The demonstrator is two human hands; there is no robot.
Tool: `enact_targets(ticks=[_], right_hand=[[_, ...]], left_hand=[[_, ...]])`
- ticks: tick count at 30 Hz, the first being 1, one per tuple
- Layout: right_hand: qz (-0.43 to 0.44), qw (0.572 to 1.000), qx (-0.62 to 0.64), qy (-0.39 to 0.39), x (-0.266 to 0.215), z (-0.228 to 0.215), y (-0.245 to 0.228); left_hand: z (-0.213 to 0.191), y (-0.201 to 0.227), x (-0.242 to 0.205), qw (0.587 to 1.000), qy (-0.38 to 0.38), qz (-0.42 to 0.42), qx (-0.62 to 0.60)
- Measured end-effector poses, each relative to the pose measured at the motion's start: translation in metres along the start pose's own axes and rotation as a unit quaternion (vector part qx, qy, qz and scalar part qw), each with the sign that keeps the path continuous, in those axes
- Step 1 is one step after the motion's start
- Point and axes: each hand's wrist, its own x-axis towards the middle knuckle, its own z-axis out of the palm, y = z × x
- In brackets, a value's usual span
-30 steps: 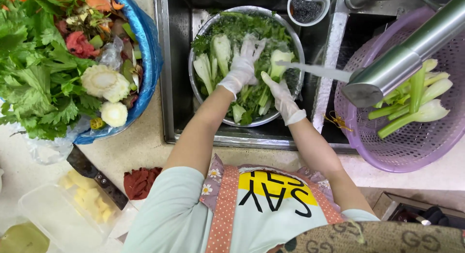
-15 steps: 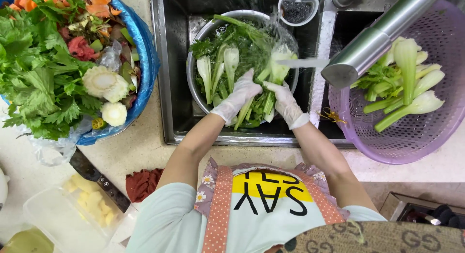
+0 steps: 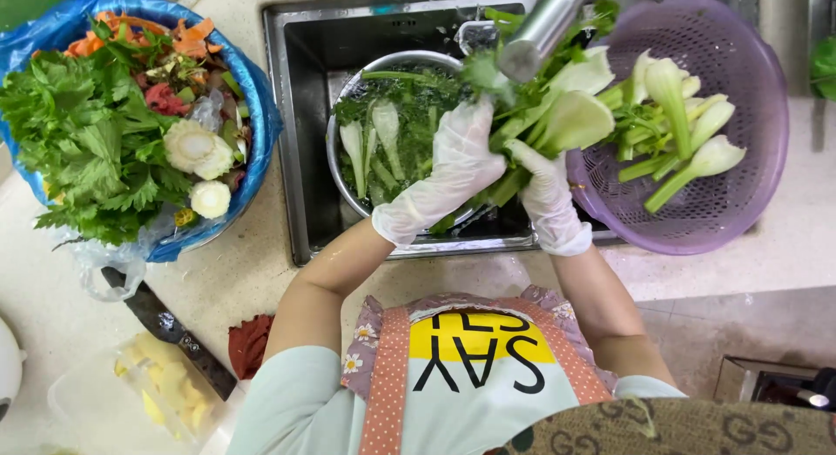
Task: Thoroughly rinse and clean green leafy vegetables inside a kitchen sink bowl.
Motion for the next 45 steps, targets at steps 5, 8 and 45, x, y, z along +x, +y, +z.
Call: enact_targets(ticks=[5, 8, 45], right_hand=[[-0.116, 0.992, 0.03, 0.048, -0.011, -0.03, -0.086], [-0.179, 0.981, 0.022, 0.076, -0.017, -0.062, -0.127], [0.174, 0.918, -0.35, -0.064, 0.095, 0.005, 0.158]], left_hand=[[0.001, 0.098, 0.053, 0.989, 0.02, 0.145, -0.005], [0.021, 0.139, 0.076, 0.976, -0.04, 0.203, -0.066], [0.036, -0.227, -0.04, 0.784, -0.069, -0.411, -0.46]])
